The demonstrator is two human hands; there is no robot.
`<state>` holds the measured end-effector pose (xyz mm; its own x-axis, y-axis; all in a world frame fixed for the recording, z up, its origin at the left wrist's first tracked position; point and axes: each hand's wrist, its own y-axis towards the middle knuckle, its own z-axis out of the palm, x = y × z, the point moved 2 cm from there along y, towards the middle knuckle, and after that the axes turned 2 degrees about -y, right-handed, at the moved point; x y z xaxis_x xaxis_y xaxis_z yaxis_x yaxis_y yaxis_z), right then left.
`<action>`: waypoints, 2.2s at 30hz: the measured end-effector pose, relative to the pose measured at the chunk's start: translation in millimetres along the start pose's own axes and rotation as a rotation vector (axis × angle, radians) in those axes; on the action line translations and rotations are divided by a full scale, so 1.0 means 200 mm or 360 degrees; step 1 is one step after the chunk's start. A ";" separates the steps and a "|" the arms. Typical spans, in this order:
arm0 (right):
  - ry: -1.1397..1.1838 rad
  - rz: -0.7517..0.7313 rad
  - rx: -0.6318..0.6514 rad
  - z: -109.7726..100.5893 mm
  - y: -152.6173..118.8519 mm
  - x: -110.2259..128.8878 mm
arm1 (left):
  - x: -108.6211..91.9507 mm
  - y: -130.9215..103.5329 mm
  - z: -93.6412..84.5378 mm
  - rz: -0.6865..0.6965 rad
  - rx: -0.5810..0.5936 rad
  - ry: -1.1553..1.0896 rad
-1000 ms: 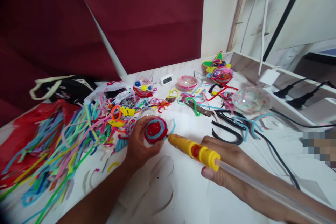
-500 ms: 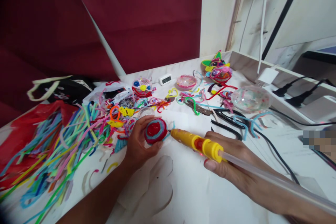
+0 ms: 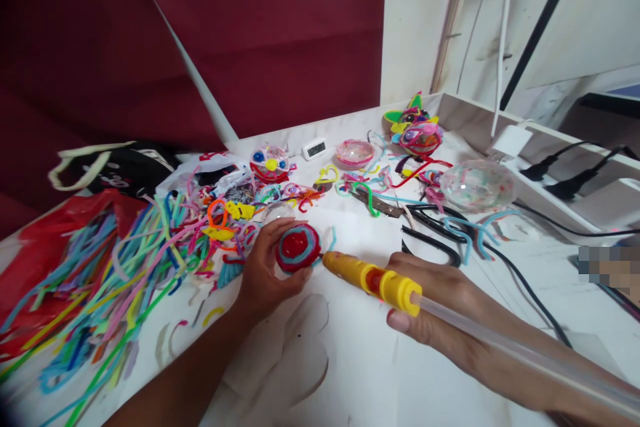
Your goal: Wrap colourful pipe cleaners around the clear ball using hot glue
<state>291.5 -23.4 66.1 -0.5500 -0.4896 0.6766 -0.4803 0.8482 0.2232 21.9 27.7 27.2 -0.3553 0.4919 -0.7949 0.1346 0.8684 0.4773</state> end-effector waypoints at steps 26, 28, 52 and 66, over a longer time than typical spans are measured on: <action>0.0129 0.0191 -0.0120 -0.01 -0.01 0.02 | 0.00 -0.01 0.00 -0.0154 0.0078 -0.0191; 0.0213 0.0131 -0.0101 -0.03 0.01 0.03 | 0.00 -0.01 0.00 -0.0175 0.0091 -0.0271; -0.0077 0.0125 -0.0307 0.00 -0.11 -0.11 | -0.01 -0.01 0.00 -0.0357 0.0301 -0.0820; -0.0033 0.0166 -0.0344 0.00 -0.16 -0.13 | -0.05 0.00 0.00 -0.0341 0.0385 -0.0846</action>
<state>321.0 -37.8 41.0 -0.6039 -0.3991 0.6900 -0.2637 0.9169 0.2995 25.5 22.3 35.2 0.1030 0.2152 -0.9711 0.3395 0.9101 0.2377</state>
